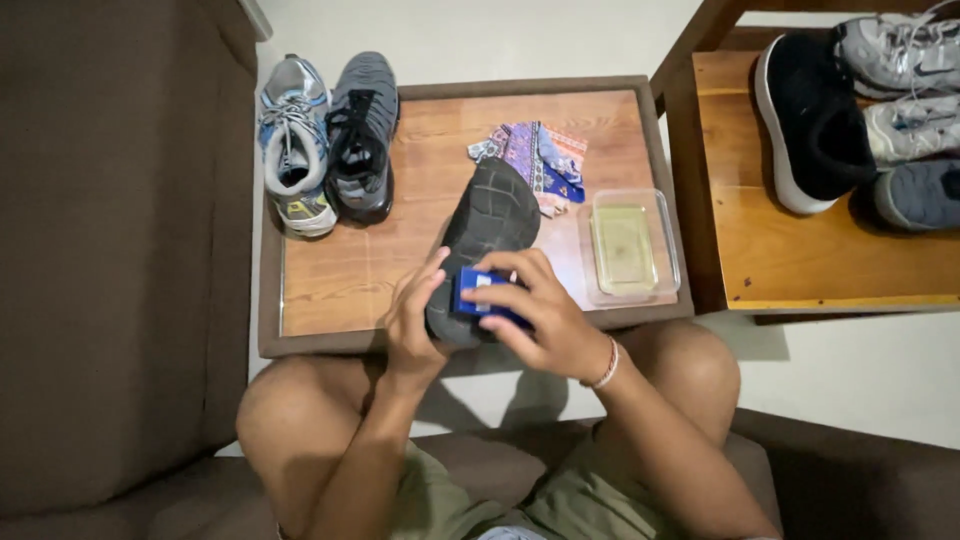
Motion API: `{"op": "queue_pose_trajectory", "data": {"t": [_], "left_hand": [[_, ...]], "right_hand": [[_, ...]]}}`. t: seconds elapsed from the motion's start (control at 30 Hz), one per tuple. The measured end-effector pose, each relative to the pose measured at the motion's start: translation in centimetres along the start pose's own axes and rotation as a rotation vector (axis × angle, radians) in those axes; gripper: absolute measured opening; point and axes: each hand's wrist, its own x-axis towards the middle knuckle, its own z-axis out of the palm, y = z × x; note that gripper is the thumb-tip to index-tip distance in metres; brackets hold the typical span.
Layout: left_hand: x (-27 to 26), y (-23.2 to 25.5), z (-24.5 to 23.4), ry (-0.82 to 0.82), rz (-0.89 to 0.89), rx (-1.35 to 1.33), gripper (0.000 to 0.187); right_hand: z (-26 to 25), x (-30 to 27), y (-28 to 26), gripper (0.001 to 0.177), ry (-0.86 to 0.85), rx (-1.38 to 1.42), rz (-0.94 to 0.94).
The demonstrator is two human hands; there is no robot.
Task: Cleaning and polishing a black shoe using a small brush and cleaning solution on a tray.
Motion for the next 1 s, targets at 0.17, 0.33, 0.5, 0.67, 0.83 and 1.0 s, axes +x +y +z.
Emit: {"op": "queue_pose_trajectory", "data": {"t": [0.17,0.33,0.5,0.67,0.83,1.0], "left_hand": [[1.5,1.5,-0.1,-0.018,0.028,0.017,0.037],[1.6,1.6,0.1,0.002,0.064,0.024,0.025],[1.3,2.5,-0.3,0.033,0.111,-0.030,0.018],[3.0,2.7,-0.5,0.079,0.144,-0.082,0.015],[2.8,1.8,-0.7,0.120,0.131,-0.040,0.016],[2.8,1.3,-0.7,0.151,0.139,-0.017,0.019]], "right_hand": [[-1.5,0.8,5.8,0.033,0.150,-0.303,0.036],[-0.9,0.3,3.5,0.029,0.163,-0.143,0.070],[-2.2,-1.1,6.1,0.028,0.156,-0.190,0.037],[-6.9,-2.5,10.9,0.030,0.412,-0.661,0.257],[-7.4,-8.3,14.6,0.035,0.360,-0.873,0.915],[-7.7,-8.0,14.6,0.040,0.284,-0.869,1.001]]}}
